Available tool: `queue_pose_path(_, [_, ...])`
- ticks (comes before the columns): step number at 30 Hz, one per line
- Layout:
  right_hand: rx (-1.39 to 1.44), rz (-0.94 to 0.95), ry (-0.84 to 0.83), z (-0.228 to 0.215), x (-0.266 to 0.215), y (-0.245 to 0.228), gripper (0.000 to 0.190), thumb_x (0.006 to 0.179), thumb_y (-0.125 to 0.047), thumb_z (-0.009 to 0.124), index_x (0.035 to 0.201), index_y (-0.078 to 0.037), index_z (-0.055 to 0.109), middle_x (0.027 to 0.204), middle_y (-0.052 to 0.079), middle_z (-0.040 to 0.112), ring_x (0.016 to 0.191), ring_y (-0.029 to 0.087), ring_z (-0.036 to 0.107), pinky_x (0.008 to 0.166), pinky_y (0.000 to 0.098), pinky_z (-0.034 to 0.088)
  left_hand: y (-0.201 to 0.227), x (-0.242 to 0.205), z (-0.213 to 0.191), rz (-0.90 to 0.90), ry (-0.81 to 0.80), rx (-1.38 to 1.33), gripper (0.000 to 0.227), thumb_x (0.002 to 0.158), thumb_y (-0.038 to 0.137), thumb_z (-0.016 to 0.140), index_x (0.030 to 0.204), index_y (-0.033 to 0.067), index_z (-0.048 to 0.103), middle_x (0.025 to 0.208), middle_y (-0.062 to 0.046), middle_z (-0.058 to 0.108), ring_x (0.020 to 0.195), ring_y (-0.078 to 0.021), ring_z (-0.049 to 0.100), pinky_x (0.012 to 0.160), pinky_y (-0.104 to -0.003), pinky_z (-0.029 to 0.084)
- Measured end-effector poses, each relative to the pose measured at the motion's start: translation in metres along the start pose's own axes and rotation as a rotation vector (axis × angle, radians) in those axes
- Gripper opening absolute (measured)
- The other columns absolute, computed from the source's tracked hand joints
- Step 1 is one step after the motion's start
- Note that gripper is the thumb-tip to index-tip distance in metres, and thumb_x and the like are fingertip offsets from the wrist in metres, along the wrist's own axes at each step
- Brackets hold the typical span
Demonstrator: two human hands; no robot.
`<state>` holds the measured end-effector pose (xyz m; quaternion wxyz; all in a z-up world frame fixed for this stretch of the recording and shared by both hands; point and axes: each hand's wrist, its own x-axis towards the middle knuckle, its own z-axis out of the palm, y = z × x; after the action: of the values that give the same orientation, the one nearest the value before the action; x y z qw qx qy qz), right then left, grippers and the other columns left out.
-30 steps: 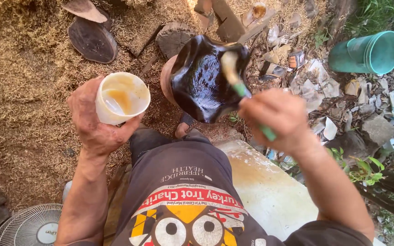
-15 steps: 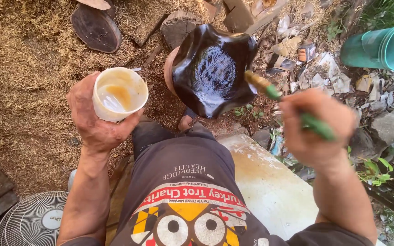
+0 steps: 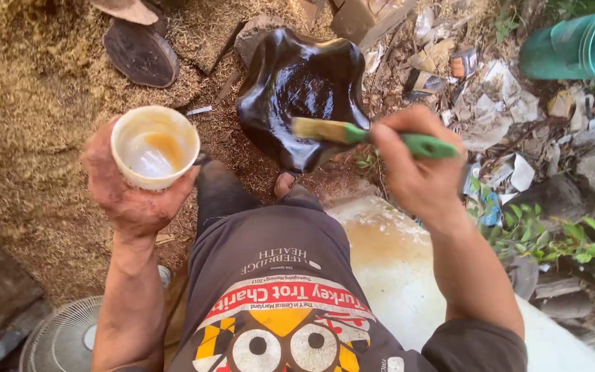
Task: The person sits holding a small cup of dark liquid finish and uses a brush to coat carved wooden objects, first a star-shaped bowl and then a large turned wooden vessel, working the liquid over their surfaces. At the end the person sets the brush in the cup and lifts a large wooden slab aside.
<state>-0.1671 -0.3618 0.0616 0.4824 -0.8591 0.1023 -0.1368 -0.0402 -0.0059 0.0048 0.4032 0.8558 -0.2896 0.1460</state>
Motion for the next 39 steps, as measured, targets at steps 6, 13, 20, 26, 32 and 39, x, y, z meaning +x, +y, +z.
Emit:
queue_pose_path(6, [-0.450, -0.467, 0.136, -0.001, -0.072, -0.013, 0.012, 0.088, 0.002, 0.075, 0.096, -0.004, 0.068, 0.083, 0.010, 0.064, 0.066, 0.024, 0.060, 0.057, 0.0364, 0.046, -0.035, 0.023, -0.014, -0.014, -0.113, -0.115, 0.080, 0.085, 0.019, 0.098, 0.145, 0.0009, 0.048, 0.134, -0.015, 0.057, 0.125, -0.0267, 0.063, 0.109, -0.039, 0.057])
queue_pose_path(13, [-0.387, -0.498, 0.098, 0.064, -0.117, -0.020, 0.021, 0.087, 0.000, 0.077, 0.103, -0.001, 0.063, 0.086, 0.012, 0.065, 0.065, 0.021, 0.057, 0.054, 0.0344, 0.046, -0.079, 0.050, -0.031, 0.139, -0.241, -0.134, 0.085, 0.087, 0.024, 0.096, 0.151, 0.0022, 0.046, 0.134, -0.016, 0.057, 0.124, -0.0284, 0.067, 0.102, -0.037, 0.062])
queue_pose_path(20, [0.081, -0.148, 0.598, 0.068, -0.130, 0.024, 0.010, 0.100, 0.000, 0.065, 0.109, -0.002, 0.060, 0.086, 0.013, 0.064, 0.071, 0.021, 0.060, 0.058, 0.0296, 0.048, -0.075, 0.059, -0.021, 0.133, -0.344, -0.205, 0.085, 0.089, 0.023, 0.094, 0.152, 0.0027, 0.041, 0.136, -0.015, 0.055, 0.125, -0.0276, 0.066, 0.104, -0.037, 0.057])
queue_pose_path(26, [0.039, -0.255, 0.635, 0.050, -0.111, 0.022, 0.011, 0.099, -0.004, 0.064, 0.108, 0.000, 0.061, 0.085, 0.017, 0.065, 0.070, 0.021, 0.061, 0.059, 0.0309, 0.047, -0.065, 0.059, -0.017, 0.137, -0.348, -0.201, 0.087, 0.092, 0.020, 0.094, 0.156, 0.0039, 0.037, 0.139, -0.015, 0.055, 0.128, -0.0286, 0.065, 0.108, -0.037, 0.056])
queue_pose_path(32, [-0.060, -0.215, 0.596, 0.031, -0.121, 0.022, 0.014, 0.100, 0.002, 0.067, 0.112, -0.002, 0.062, 0.091, 0.013, 0.066, 0.073, 0.019, 0.062, 0.060, 0.0313, 0.047, -0.067, 0.056, -0.017, 0.150, -0.283, -0.125, 0.087, 0.092, 0.021, 0.091, 0.156, 0.0027, 0.036, 0.140, -0.017, 0.056, 0.130, -0.0303, 0.067, 0.109, -0.040, 0.056])
queue_pose_path(39, [-0.387, -0.536, 0.203, 0.068, -0.124, 0.032, 0.030, 0.087, -0.010, 0.086, 0.109, -0.008, 0.065, 0.097, 0.008, 0.062, 0.076, 0.023, 0.064, 0.063, 0.0366, 0.055, -0.095, 0.042, -0.027, 0.138, -0.283, -0.109, 0.105, 0.091, 0.019, 0.093, 0.167, 0.0097, 0.022, 0.153, -0.019, 0.049, 0.135, -0.0316, 0.058, 0.111, -0.042, 0.051])
